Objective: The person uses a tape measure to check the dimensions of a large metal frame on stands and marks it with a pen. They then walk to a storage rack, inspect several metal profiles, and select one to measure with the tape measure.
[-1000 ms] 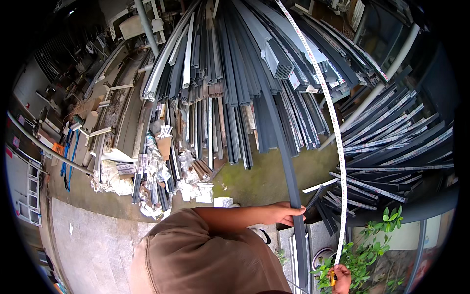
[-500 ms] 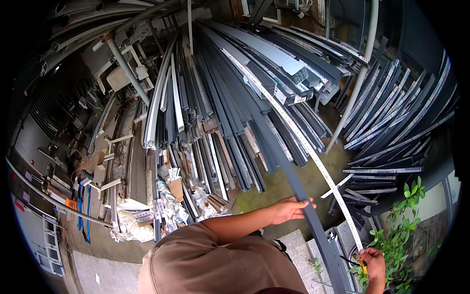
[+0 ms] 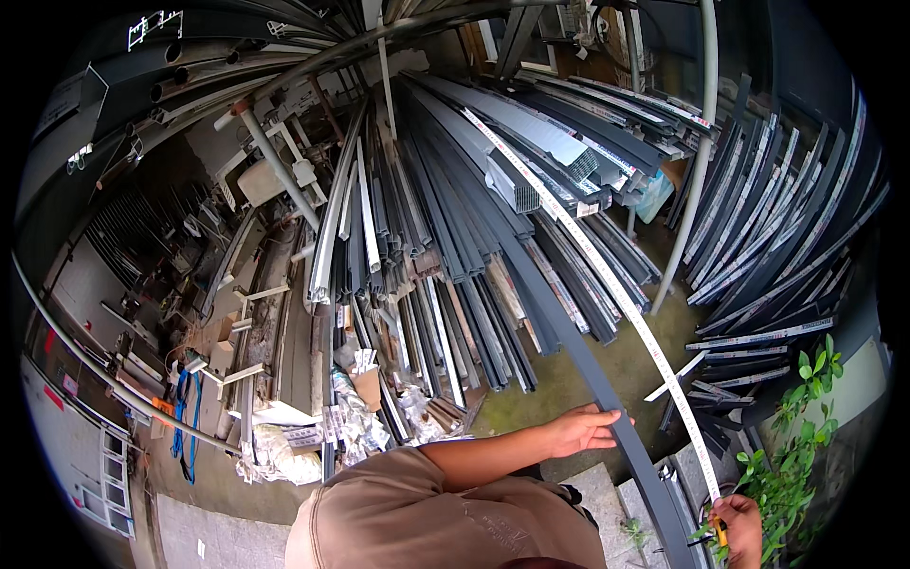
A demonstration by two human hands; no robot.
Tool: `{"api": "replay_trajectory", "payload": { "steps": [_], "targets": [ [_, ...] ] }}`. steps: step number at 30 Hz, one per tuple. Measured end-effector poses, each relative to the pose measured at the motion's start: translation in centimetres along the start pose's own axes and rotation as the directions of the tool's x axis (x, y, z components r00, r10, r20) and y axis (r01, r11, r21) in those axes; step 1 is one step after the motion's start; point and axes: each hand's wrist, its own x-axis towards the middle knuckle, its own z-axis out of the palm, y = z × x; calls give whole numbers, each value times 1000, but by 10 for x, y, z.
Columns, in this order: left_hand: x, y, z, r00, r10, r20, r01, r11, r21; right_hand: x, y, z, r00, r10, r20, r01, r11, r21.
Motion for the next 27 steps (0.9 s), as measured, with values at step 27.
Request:
{"api": "replay_trajectory", "payload": {
  "steps": [27],
  "targets": [
    [13, -129, -40, 984, -170, -48, 165, 981, -107, 142, -47, 149, 884, 223, 411, -183, 974, -134]
  ]
}}
